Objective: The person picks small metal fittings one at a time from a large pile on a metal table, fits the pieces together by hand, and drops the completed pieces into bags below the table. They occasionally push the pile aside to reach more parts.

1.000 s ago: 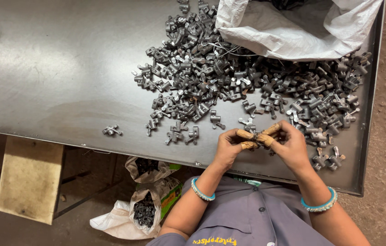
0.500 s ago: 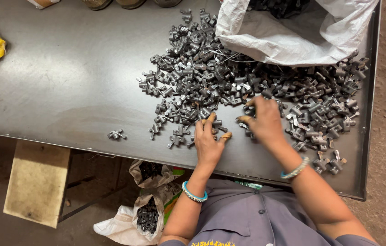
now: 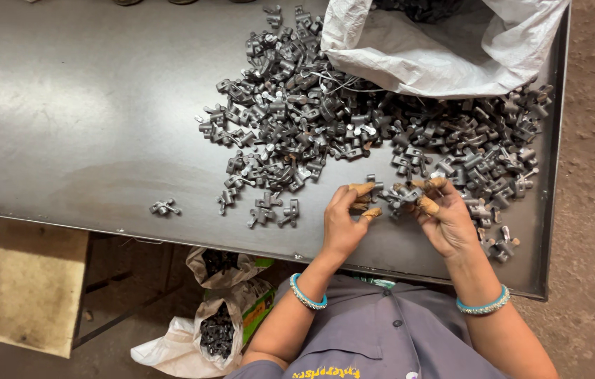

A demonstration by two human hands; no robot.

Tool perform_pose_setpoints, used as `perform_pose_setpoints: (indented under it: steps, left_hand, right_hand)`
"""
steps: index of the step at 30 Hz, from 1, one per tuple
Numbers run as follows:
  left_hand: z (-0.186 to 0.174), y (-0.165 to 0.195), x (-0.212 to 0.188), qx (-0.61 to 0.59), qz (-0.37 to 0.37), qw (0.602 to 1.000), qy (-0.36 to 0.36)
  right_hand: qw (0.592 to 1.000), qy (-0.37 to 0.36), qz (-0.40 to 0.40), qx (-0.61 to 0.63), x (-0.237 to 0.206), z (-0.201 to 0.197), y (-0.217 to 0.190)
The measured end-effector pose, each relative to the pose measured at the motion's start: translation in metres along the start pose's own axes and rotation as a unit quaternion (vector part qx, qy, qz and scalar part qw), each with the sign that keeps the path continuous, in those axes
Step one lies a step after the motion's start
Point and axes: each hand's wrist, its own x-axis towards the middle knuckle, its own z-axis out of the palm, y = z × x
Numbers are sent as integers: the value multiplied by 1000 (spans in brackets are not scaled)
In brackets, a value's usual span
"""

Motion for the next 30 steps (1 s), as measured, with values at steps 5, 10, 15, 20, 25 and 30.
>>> perform_pose_setpoints:
  steps: [5, 10, 15, 20, 25, 30]
  left_hand:
    - [13, -8, -5, -203, -43, 977, -53]
    - [24, -26, -12, -334, -164, 925, -82]
    - [17, -32, -15, -220, -114, 967, -63]
    - [0, -17, -4, -35, -42, 998, -9]
    - [-4, -2, 6, -61, -57, 996, -5]
    - [3, -12, 15, -58, -34, 997, -27]
  right_hand:
    - [999, 0, 25, 43, -10, -8, 7]
    - [997, 2, 12, -76, -17, -5, 14]
    - [950, 0, 72, -304, -17, 9, 0]
    - [827, -134, 122, -532, 10, 34, -56]
    - [937, -118, -161, -285, 11, 63, -70]
    - [559, -133, -245, -781, -11, 67, -20]
